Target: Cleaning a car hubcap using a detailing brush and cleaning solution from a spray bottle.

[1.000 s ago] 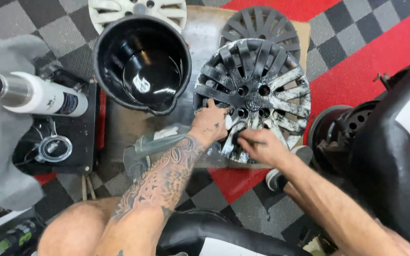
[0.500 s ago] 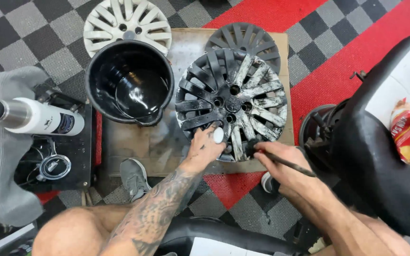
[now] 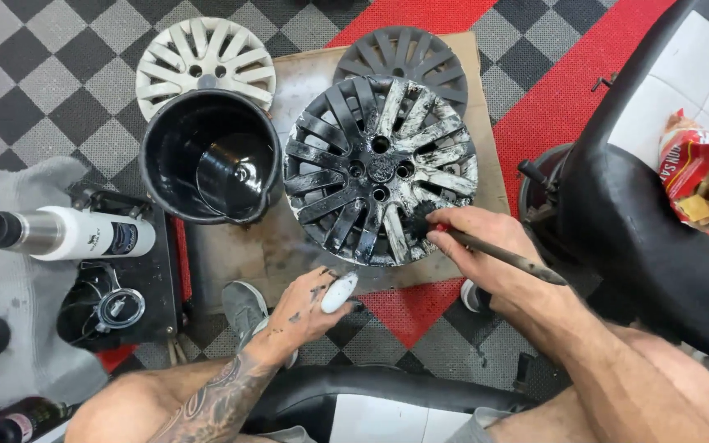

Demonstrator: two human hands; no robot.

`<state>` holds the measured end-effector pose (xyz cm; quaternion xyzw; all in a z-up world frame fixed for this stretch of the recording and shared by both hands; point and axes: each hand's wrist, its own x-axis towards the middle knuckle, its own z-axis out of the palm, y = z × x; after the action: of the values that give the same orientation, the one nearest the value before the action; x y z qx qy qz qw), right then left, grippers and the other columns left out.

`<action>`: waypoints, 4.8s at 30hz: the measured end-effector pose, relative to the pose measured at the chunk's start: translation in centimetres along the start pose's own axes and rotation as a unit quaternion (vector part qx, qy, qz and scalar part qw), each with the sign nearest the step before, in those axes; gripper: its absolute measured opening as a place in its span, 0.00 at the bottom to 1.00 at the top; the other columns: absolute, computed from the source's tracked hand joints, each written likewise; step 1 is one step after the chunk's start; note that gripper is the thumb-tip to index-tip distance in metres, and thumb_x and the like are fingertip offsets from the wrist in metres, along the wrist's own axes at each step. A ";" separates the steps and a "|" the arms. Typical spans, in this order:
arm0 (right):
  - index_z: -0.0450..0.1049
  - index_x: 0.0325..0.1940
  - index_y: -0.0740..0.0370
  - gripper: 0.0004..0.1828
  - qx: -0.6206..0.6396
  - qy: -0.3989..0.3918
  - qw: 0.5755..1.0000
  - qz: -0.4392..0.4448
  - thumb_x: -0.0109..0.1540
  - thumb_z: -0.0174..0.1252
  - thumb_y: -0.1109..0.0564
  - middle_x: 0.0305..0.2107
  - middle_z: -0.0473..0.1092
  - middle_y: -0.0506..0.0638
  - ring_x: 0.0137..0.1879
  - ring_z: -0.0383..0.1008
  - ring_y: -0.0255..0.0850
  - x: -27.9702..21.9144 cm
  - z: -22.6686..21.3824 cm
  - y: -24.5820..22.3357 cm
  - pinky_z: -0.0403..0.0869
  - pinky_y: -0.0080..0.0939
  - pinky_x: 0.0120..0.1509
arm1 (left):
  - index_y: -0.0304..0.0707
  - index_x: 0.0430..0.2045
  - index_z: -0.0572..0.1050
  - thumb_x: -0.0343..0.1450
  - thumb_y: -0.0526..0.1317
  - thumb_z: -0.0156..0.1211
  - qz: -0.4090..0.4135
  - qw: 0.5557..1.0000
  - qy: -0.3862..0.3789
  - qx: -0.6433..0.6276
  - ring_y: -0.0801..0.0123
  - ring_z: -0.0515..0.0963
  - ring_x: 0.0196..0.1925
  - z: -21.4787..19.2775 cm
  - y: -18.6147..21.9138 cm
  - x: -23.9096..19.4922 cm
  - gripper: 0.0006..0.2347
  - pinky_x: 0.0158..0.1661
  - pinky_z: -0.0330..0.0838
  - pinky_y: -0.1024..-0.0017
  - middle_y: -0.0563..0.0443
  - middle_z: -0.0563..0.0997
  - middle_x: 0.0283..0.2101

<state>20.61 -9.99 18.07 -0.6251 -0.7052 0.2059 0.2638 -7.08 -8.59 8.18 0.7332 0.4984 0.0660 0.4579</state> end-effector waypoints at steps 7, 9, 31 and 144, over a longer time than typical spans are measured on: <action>0.77 0.42 0.52 0.09 -0.011 -0.008 1.000 0.001 0.59 0.59 0.52 0.28 0.76 0.52 0.38 0.77 0.53 0.3 0.7 0.6 0.75 0.48 0.39 | 0.37 0.25 0.75 0.58 0.48 0.68 0.057 0.995 0.080 -0.026 0.56 0.81 0.33 -1.8 -1.4 0.1 0.15 0.34 0.75 0.65 0.45 0.79 0.29; 0.77 0.43 0.50 0.09 -0.019 -0.030 0.999 0.011 0.59 0.59 0.50 0.29 0.76 0.51 0.38 0.78 0.51 0.2 1.1 0.9 0.75 0.47 0.39 | 0.38 0.24 0.75 0.57 0.50 0.67 0.021 0.998 0.062 -0.009 0.54 0.81 0.30 -1.9 -1.6 0.0 0.15 0.32 0.75 0.62 0.46 0.79 0.25; 0.76 0.44 0.46 0.10 -0.051 -0.052 0.997 0.018 0.60 0.57 0.48 0.29 0.76 0.48 0.39 0.78 0.49 0.3 0.4 0.3 0.76 0.47 0.40 | 0.32 0.36 0.75 0.54 0.38 0.70 0.114 0.946 0.283 -0.114 0.56 0.80 0.40 -5.6 -3.1 1.8 0.18 0.45 0.72 0.66 0.40 0.78 0.36; 0.76 0.43 0.67 0.10 0.036 -0.135 0.990 0.026 0.65 0.53 0.58 0.29 0.76 0.63 0.36 0.79 0.53 6.3 13.5 6.4 0.78 0.49 0.41 | 0.48 0.56 0.70 0.61 0.34 0.58 -0.016 0.975 0.068 0.213 0.34 0.80 0.33 2.1 -1.1 19.6 0.25 0.35 0.81 0.46 0.47 0.50 0.70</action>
<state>16.55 -2.37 4.31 -0.5998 -0.7100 0.3204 0.1830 3.05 5.75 -0.86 0.7994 0.5429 0.0009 0.2573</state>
